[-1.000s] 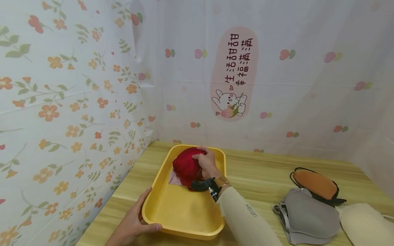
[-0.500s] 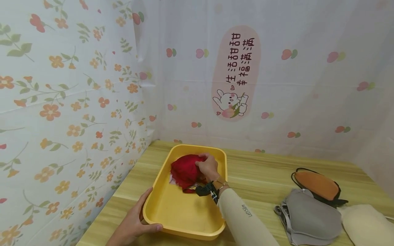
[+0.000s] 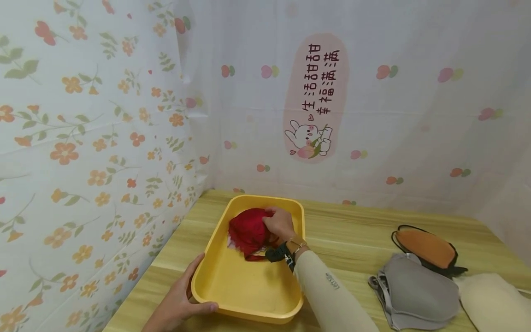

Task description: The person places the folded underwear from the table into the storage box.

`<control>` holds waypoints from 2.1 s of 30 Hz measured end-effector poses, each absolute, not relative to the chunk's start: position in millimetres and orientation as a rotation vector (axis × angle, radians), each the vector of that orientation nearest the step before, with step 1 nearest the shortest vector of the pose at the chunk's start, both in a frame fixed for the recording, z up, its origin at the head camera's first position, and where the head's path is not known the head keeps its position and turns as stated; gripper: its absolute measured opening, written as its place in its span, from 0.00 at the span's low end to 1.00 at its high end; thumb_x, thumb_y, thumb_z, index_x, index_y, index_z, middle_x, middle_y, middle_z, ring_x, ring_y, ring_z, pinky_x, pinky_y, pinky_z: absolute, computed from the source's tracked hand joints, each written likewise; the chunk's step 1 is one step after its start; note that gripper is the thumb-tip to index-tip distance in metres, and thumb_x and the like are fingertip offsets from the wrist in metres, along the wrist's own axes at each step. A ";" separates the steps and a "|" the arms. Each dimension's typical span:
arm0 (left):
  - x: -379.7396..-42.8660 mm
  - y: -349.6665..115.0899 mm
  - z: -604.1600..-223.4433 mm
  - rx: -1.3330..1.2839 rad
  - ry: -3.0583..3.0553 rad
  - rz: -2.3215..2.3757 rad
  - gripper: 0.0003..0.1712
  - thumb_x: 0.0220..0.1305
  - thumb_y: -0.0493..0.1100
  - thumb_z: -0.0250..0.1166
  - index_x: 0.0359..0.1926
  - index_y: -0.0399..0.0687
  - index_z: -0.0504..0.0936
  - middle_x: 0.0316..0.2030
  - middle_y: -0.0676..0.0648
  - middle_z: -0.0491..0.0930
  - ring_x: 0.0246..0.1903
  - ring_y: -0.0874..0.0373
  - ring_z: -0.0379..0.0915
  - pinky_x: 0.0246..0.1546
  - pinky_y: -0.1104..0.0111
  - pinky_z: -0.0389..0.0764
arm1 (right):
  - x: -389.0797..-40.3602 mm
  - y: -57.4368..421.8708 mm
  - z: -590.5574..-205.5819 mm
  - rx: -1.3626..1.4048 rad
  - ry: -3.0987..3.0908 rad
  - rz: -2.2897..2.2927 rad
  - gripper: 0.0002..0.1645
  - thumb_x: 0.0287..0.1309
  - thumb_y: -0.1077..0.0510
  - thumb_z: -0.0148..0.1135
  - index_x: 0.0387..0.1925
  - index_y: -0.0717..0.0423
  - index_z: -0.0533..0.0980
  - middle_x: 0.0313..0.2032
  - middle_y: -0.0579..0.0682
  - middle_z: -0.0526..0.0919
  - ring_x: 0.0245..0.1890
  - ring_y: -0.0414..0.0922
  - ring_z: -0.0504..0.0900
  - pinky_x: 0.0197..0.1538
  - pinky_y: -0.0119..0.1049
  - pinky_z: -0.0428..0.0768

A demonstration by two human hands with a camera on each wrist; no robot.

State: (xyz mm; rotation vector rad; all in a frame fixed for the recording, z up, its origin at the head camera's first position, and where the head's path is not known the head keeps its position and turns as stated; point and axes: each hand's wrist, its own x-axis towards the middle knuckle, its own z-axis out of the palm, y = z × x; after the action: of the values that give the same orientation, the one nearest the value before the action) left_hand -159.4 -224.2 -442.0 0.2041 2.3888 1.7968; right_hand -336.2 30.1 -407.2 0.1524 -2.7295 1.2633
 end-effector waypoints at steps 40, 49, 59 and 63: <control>-159.6 -224.8 -442.6 0.215 2.374 1.791 0.64 0.55 0.42 0.76 0.80 0.48 0.42 0.78 0.34 0.50 0.62 0.61 0.70 0.55 0.82 0.74 | -287.2 138.7 -337.6 0.615 -2.878 0.978 0.10 0.67 0.52 0.62 0.38 0.54 0.82 0.31 0.53 0.85 0.26 0.41 0.79 0.29 0.34 0.77; -161.2 -220.2 -445.3 0.221 2.340 1.806 0.64 0.55 0.41 0.76 0.81 0.48 0.40 0.78 0.34 0.48 0.63 0.61 0.70 0.55 0.82 0.74 | -245.1 187.1 -336.4 0.660 -2.889 0.953 0.10 0.68 0.51 0.62 0.42 0.53 0.82 0.34 0.48 0.84 0.30 0.39 0.79 0.33 0.34 0.78; -158.8 -233.3 -442.7 0.250 2.357 1.794 0.63 0.56 0.40 0.74 0.81 0.48 0.39 0.78 0.33 0.44 0.58 0.72 0.70 0.54 0.81 0.75 | -211.0 233.5 -346.2 0.488 -2.910 0.854 0.15 0.66 0.46 0.64 0.45 0.51 0.81 0.35 0.44 0.86 0.32 0.38 0.81 0.33 0.32 0.78; -159.9 -233.0 -445.6 0.246 2.340 1.797 0.63 0.57 0.40 0.74 0.81 0.48 0.39 0.79 0.33 0.44 0.58 0.69 0.71 0.53 0.80 0.76 | -204.8 265.8 -360.1 0.354 -2.968 0.846 0.18 0.66 0.45 0.64 0.46 0.54 0.81 0.37 0.46 0.86 0.33 0.40 0.82 0.31 0.32 0.78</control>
State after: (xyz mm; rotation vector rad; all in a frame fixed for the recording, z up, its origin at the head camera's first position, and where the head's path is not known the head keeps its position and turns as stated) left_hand -159.9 -233.0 -445.6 0.2464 2.3405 1.7973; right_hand -204.8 265.8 -360.1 0.3539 -2.9683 0.8455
